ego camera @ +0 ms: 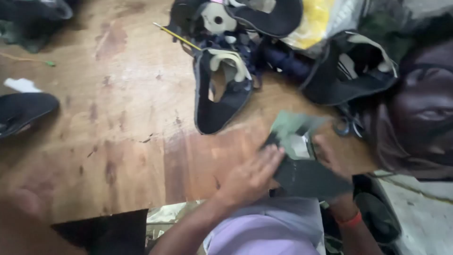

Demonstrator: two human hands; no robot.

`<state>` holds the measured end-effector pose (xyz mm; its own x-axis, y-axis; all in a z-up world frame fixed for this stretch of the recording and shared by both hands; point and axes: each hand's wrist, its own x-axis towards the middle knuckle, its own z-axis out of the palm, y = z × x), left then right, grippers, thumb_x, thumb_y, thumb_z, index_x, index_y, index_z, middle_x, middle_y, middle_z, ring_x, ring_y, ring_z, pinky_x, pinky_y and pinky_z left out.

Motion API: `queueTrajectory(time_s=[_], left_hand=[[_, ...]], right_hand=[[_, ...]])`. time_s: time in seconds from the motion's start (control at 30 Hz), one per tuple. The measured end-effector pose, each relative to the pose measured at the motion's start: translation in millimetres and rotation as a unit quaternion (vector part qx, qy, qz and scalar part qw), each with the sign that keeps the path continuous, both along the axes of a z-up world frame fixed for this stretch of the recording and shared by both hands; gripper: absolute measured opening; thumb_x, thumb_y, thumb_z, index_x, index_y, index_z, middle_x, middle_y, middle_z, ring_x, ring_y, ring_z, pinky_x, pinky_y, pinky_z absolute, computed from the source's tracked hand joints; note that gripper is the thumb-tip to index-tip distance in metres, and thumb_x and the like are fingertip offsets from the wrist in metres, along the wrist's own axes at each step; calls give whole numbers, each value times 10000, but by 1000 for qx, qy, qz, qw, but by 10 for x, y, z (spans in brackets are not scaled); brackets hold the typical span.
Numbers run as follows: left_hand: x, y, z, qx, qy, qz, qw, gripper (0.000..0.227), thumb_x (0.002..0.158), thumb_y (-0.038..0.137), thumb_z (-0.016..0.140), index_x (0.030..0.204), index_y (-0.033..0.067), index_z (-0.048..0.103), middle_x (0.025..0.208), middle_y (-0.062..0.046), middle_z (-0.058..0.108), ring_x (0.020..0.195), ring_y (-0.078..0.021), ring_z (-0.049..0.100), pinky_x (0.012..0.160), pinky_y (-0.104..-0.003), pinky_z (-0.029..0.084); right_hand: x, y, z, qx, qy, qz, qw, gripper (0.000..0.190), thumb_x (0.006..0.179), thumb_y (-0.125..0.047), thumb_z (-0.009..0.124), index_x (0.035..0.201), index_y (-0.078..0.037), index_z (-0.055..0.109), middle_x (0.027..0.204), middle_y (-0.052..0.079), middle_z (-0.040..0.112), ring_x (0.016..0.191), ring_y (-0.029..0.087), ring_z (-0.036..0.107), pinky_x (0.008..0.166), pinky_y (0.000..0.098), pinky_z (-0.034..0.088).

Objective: The person assembles and aligns internal lining components into shoe uppers.

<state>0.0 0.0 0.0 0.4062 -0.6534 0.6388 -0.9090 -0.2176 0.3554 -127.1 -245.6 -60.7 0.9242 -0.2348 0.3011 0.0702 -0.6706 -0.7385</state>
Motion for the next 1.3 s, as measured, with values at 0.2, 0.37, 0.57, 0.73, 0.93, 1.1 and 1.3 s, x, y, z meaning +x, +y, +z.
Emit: queueTrajectory(time_s=[0.2,0.37,0.57,0.73,0.93,1.1,1.3], left_hand=[[383,203,-438,96,239,-93,962,446,891,194,758,1320,117,662,1387,-131,676,1253,-307,649,1046,-423,517],[1117,306,-1113,238,-1,83,968,557,829,90,672,1383,91,612,1563,-188,454,1469,-373,391,1177,-516,347],[1169,27,-433,218,130,237,938,415,949,211,599,1356,129,629,1304,-148,648,1211,-340,595,1027,-463,478],[635,-364,424,200,426,154,869,721,901,528,682,1454,119,468,852,-150,746,796,-289,747,714,-427,584],[884,-102,354,104,345,188,914,592,985,190,553,1552,101,404,817,-170,699,709,-344,691,653,-482,519],[899,134,110,-125,267,169,940,316,1025,112,662,1308,13,566,884,-129,648,741,-274,637,679,-386,532],[142,90,282,71,155,-126,977,196,980,220,771,913,79,653,814,-114,657,725,-285,673,692,-419,547]], right_hand=[[-40,131,506,-76,-30,-31,996,579,893,-147,651,1458,-60,554,1475,175,593,1366,305,586,1073,371,497],[-42,191,505,-149,-48,-3,988,498,928,-68,587,1415,-163,621,1462,157,624,1272,307,672,994,371,576],[68,240,688,-306,-90,29,947,514,877,-72,595,1375,-189,656,1433,195,615,1231,341,679,950,409,581],[187,331,831,-355,-107,48,927,496,894,-109,613,1378,-208,658,1423,175,616,1225,327,683,917,402,592],[377,182,842,-360,-89,62,926,547,896,-15,594,1403,-212,648,1473,199,607,1256,330,696,760,356,573],[689,117,892,-185,-59,41,980,587,891,-82,617,1477,-112,601,1356,220,663,1215,385,679,944,473,581],[964,6,457,-276,103,-40,955,179,924,-81,549,1005,-69,709,870,198,706,795,423,687,681,544,538]])
